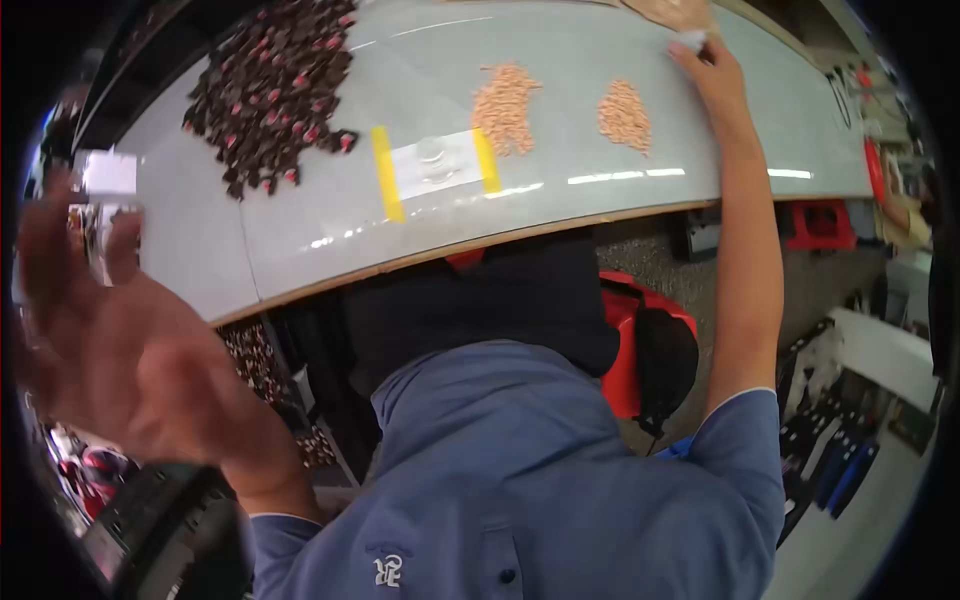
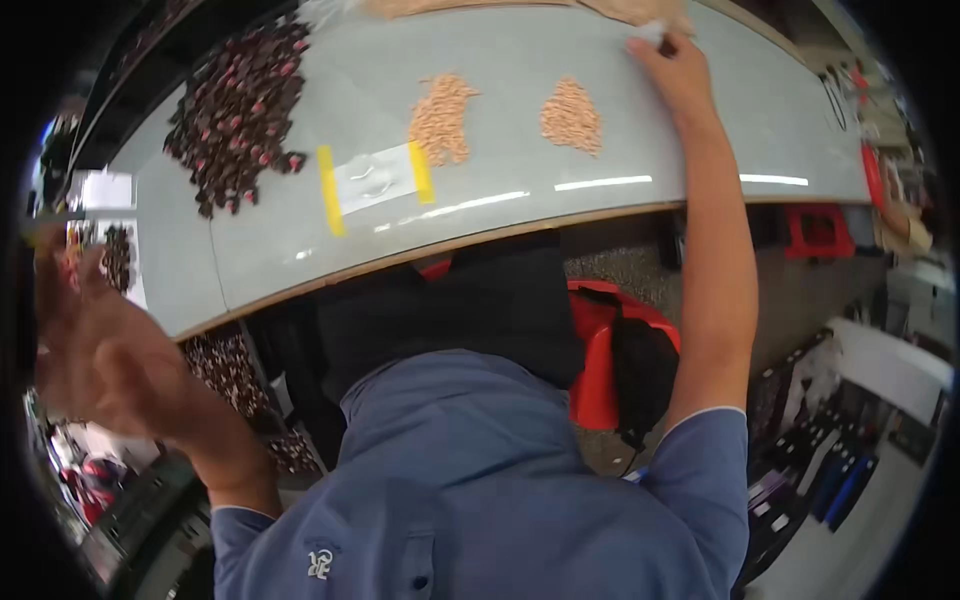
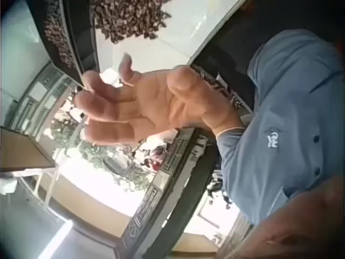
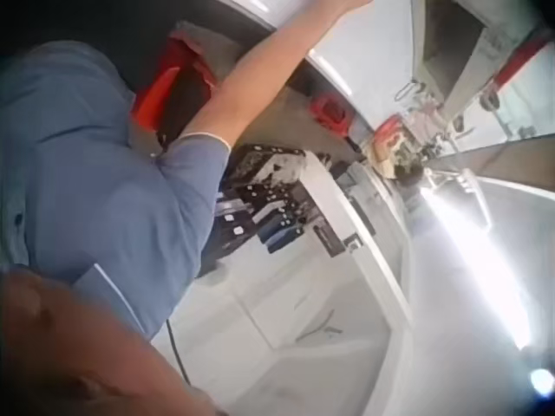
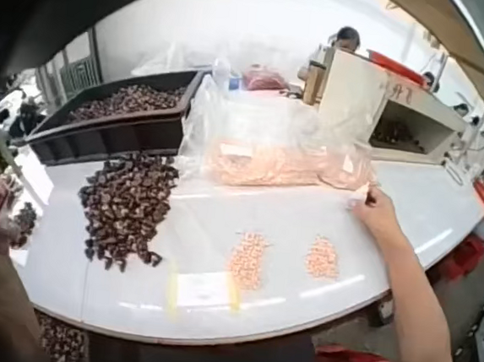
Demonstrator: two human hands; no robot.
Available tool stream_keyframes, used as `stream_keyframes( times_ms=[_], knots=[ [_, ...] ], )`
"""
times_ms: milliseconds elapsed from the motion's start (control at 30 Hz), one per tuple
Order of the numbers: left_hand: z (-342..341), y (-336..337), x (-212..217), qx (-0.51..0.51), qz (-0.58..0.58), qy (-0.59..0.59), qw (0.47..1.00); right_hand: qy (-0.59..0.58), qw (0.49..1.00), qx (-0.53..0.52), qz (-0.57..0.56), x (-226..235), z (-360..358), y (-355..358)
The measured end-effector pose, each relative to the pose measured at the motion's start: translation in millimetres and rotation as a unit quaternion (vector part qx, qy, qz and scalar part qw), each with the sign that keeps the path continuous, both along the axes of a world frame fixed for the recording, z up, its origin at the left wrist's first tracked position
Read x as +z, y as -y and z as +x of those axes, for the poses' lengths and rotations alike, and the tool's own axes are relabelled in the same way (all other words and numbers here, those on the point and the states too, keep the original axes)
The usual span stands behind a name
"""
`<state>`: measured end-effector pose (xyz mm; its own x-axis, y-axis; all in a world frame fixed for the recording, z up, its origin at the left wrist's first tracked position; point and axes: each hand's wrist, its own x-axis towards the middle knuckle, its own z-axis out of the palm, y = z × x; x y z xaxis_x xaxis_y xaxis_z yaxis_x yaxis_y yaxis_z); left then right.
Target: The person squeezes glue from a bottle into a small container on the table. The person then assembles small toy pieces by dipping small components into the glue and attaching them to figure bodies by hand, before gathering the pieces together on the work surface.
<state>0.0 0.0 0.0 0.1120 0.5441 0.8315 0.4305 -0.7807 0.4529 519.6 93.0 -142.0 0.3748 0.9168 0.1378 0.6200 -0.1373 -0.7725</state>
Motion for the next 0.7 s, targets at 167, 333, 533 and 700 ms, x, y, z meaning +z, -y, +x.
stream_keyframes(
  times_ms=[167,333,533,700],
  knots=[
    [-37,-44,14,0.06,0.06,-0.001,0.996,-0.021,0.999,-0.022,0.027,-5,-16,-2],
    [-35,-37,31,0.072,0.114,0.019,0.991,-0.011,0.999,-0.02,0.038,0,-24,3],
    [-35,-52,52,0.07,0.166,0.025,0.983,-0.073,0.993,0.005,0.093,11,-33,21],
    [-54,-51,45,0.042,0.165,0.058,0.984,-0.121,0.978,0.126,0.117,55,-100,24]
  ],
)
